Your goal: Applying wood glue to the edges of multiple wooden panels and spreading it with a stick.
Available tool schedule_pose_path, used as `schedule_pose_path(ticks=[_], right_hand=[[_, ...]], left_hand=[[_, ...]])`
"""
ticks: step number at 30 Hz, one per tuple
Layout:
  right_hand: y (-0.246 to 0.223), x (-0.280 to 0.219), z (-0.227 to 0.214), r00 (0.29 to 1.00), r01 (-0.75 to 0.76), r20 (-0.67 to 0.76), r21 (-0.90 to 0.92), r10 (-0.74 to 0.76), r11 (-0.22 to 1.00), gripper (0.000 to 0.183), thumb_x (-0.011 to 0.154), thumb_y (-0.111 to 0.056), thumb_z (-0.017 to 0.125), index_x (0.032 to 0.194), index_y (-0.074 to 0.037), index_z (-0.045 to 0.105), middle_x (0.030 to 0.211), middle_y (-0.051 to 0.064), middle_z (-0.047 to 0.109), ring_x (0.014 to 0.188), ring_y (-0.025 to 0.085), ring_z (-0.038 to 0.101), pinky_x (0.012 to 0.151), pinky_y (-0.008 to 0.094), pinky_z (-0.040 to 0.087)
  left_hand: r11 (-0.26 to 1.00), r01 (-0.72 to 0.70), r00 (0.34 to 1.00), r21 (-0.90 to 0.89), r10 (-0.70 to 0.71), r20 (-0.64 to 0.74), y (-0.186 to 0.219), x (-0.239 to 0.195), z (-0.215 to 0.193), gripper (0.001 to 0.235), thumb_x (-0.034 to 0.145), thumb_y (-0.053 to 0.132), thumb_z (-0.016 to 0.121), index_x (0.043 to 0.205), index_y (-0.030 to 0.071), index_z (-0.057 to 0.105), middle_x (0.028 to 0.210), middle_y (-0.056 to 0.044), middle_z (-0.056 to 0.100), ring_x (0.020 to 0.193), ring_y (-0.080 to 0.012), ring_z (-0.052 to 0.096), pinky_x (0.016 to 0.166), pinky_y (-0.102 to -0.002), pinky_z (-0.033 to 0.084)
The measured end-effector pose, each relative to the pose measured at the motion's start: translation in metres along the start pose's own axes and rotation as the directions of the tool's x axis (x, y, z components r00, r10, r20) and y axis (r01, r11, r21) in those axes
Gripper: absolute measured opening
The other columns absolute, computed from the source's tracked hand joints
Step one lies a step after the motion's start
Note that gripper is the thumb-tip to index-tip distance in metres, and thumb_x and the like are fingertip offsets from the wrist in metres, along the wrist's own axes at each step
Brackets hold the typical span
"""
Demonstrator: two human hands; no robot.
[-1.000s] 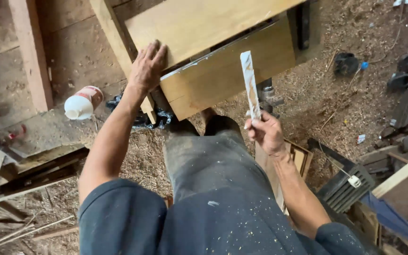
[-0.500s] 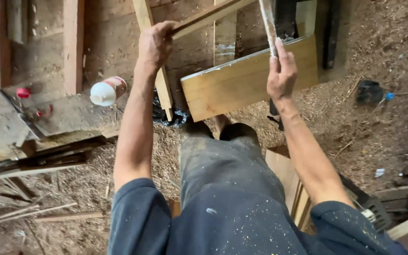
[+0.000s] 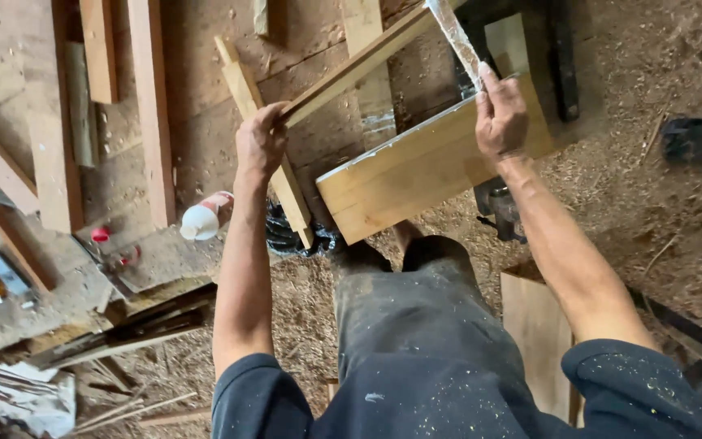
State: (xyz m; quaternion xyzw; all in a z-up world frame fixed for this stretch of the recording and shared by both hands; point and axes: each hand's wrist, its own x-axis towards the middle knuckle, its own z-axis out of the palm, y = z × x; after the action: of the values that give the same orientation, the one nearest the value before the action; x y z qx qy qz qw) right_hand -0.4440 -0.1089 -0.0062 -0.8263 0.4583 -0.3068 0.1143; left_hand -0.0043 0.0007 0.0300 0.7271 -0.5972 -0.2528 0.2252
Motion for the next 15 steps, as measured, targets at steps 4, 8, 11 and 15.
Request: schedule_pose_path(ticks=[4, 8, 11, 15], right_hand=[[0.009, 0.01, -0.01, 0.995, 0.015, -0.099, 0.005, -0.015, 1.0, 0.037, 0.111, -0.002, 0.057, 0.148, 0.001, 0.056, 0.107, 0.02, 0.072, 0.09, 0.035, 0.059, 0.079, 0.045, 0.053], [0.017, 0.009, -0.006, 0.999, -0.002, -0.045, -0.059, -0.001, 0.998, 0.044, 0.112, -0.007, 0.062, 0.154, -0.007, 0.053, 0.1, 0.015, 0.065, 0.082, 0.026, 0.058, 0.063, 0.038, 0.054], [0.042, 0.012, -0.002, 0.999, -0.012, -0.039, -0.057, 0.01, 0.998, 0.042, 0.112, -0.006, 0.061, 0.154, -0.004, 0.053, 0.099, 0.015, 0.065, 0.085, 0.026, 0.057, 0.064, 0.037, 0.055], [0.041, 0.03, -0.014, 0.994, -0.005, -0.111, -0.015, 0.004, 1.0, 0.041, 0.115, -0.005, 0.06, 0.155, -0.003, 0.052, 0.097, 0.015, 0.061, 0.083, 0.026, 0.056, 0.064, 0.037, 0.052]], left_hand=[[1.0, -0.012, 1.0, 0.003, 0.012, -0.002, -0.004, -0.002, 0.001, 0.029, 0.094, 0.005, 0.065, 0.122, 0.012, 0.074, 0.111, -0.01, 0.078, 0.091, -0.0262, 0.076, 0.082, -0.042, 0.063], [1.0, 0.002, 1.0, 0.021, -0.003, 0.011, -0.002, -0.003, 0.0, 0.034, 0.092, 0.004, 0.064, 0.123, 0.016, 0.073, 0.11, -0.008, 0.079, 0.089, -0.0268, 0.075, 0.081, -0.044, 0.062], [0.998, 0.051, 0.998, 0.031, -0.052, 0.034, 0.003, -0.003, -0.004, 0.033, 0.096, 0.008, 0.062, 0.125, 0.022, 0.072, 0.103, -0.006, 0.08, 0.085, -0.0257, 0.077, 0.077, -0.045, 0.063], [0.997, 0.068, 0.997, 0.029, -0.069, 0.04, 0.005, -0.003, -0.006, 0.037, 0.094, 0.008, 0.061, 0.126, 0.023, 0.072, 0.106, -0.006, 0.079, 0.087, -0.0265, 0.076, 0.08, -0.045, 0.062]])
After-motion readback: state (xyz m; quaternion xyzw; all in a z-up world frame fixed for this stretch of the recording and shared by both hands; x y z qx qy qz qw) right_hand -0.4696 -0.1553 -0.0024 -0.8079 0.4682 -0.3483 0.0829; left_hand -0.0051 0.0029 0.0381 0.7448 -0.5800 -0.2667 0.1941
